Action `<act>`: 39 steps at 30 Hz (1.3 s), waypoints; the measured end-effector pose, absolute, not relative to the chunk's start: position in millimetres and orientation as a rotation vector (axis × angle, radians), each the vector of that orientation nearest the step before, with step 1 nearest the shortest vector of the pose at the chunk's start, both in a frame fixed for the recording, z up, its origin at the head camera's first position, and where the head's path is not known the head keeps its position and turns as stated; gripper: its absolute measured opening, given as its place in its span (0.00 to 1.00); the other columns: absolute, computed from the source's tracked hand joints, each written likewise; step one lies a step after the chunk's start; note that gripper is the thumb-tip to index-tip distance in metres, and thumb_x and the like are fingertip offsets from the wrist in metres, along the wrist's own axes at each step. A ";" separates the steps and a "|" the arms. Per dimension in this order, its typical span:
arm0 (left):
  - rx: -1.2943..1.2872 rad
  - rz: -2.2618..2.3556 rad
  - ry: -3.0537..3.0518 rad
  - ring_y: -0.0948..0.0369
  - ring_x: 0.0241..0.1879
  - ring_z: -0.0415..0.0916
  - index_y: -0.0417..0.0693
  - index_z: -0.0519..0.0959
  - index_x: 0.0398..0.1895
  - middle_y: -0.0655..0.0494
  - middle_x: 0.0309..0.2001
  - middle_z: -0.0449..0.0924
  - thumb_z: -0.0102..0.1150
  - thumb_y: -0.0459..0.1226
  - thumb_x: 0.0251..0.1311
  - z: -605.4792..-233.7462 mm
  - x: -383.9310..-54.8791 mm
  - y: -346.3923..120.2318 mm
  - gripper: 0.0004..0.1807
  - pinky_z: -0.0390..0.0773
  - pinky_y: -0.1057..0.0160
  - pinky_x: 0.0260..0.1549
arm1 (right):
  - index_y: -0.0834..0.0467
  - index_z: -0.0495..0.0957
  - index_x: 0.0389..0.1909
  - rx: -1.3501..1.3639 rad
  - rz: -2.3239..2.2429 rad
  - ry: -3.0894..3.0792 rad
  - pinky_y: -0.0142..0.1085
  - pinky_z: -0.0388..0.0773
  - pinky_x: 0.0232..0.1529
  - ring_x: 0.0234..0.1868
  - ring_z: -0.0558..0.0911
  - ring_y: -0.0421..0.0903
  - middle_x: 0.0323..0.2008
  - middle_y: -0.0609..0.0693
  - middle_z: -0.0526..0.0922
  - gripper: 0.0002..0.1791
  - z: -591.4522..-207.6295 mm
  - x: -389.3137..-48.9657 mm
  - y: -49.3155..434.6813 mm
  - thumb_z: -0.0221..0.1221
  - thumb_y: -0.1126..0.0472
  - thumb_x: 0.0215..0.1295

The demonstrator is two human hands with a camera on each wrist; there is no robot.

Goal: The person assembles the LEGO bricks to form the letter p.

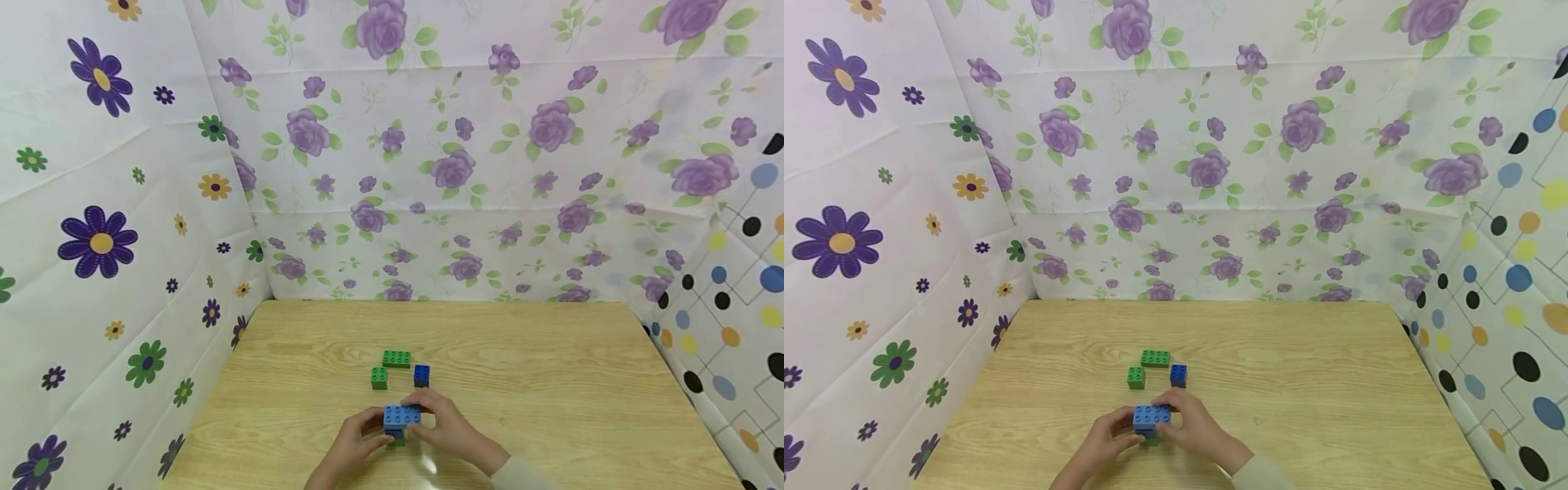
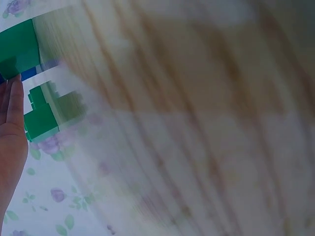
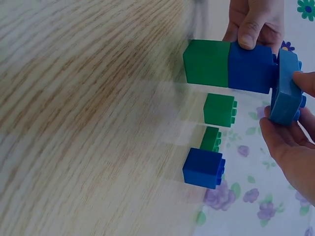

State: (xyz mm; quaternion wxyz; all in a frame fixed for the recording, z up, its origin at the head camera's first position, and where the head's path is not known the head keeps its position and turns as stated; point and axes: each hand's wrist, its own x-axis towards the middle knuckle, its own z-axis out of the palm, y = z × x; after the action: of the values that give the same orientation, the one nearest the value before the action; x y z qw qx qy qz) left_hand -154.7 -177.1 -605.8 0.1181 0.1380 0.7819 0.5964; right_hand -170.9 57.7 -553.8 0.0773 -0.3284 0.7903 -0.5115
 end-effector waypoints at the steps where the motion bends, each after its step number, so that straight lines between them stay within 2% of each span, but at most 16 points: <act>1: 0.410 1.747 2.287 0.54 0.53 0.77 0.46 0.77 0.55 0.50 0.52 0.79 0.66 0.33 0.57 -605.8 -154.5 -177.1 0.21 0.79 0.65 0.52 | 0.59 0.76 0.54 -0.984 -1.528 2.362 0.37 0.80 0.52 0.53 0.78 0.49 0.52 0.49 0.75 0.19 -554.5 -171.0 57.4 0.64 0.65 0.62; 7: 0.414 1.738 2.301 0.55 0.53 0.77 0.47 0.77 0.54 0.51 0.52 0.79 0.66 0.34 0.57 -606.3 -154.8 -176.6 0.20 0.79 0.65 0.52 | 0.56 0.77 0.56 -0.957 -1.516 2.335 0.37 0.83 0.45 0.51 0.76 0.43 0.51 0.47 0.74 0.20 -557.5 -172.4 57.1 0.64 0.64 0.62; 12: 0.399 1.736 2.300 0.55 0.53 0.77 0.48 0.77 0.54 0.51 0.52 0.79 0.66 0.33 0.57 -605.7 -155.1 -176.5 0.20 0.79 0.65 0.52 | 0.56 0.77 0.55 -0.947 -1.536 2.326 0.39 0.83 0.44 0.49 0.76 0.41 0.50 0.47 0.74 0.20 -559.8 -173.0 56.7 0.64 0.65 0.62; 20: 0.402 1.733 2.306 0.55 0.53 0.77 0.46 0.77 0.54 0.50 0.52 0.79 0.67 0.33 0.57 -605.7 -155.1 -176.6 0.20 0.78 0.66 0.53 | 0.54 0.80 0.51 -0.951 -1.569 2.409 0.40 0.83 0.39 0.43 0.77 0.39 0.47 0.47 0.78 0.18 -562.4 -171.4 51.7 0.67 0.56 0.60; 24: 0.418 1.737 2.304 0.55 0.52 0.77 0.46 0.77 0.54 0.49 0.52 0.79 0.67 0.34 0.57 -606.6 -155.1 -176.7 0.21 0.78 0.66 0.52 | 0.53 0.80 0.50 -0.948 -1.571 2.438 0.40 0.83 0.37 0.42 0.78 0.39 0.46 0.47 0.79 0.17 -561.6 -170.6 50.6 0.67 0.56 0.60; 35: 0.434 1.746 2.319 0.57 0.52 0.78 0.44 0.77 0.54 0.48 0.51 0.79 0.67 0.32 0.56 -607.3 -154.6 -176.8 0.20 0.79 0.67 0.51 | 0.53 0.81 0.46 -0.930 -1.541 2.458 0.40 0.83 0.37 0.41 0.77 0.38 0.44 0.45 0.79 0.16 -560.6 -171.4 47.8 0.69 0.60 0.56; 39: 0.474 1.757 2.323 0.58 0.52 0.78 0.42 0.77 0.54 0.47 0.51 0.79 0.66 0.33 0.57 -607.6 -155.0 -177.3 0.20 0.78 0.66 0.52 | 0.52 0.80 0.48 -0.938 -1.529 2.471 0.34 0.82 0.41 0.43 0.77 0.37 0.45 0.44 0.78 0.16 -562.2 -172.5 43.9 0.68 0.58 0.58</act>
State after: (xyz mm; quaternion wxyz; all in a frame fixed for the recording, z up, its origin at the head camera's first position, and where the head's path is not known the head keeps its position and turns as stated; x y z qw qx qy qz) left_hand -155.0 -177.3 -607.6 0.0954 0.1599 0.7836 0.5927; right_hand -172.5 43.9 -562.2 0.0440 -0.3068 0.8086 -0.5001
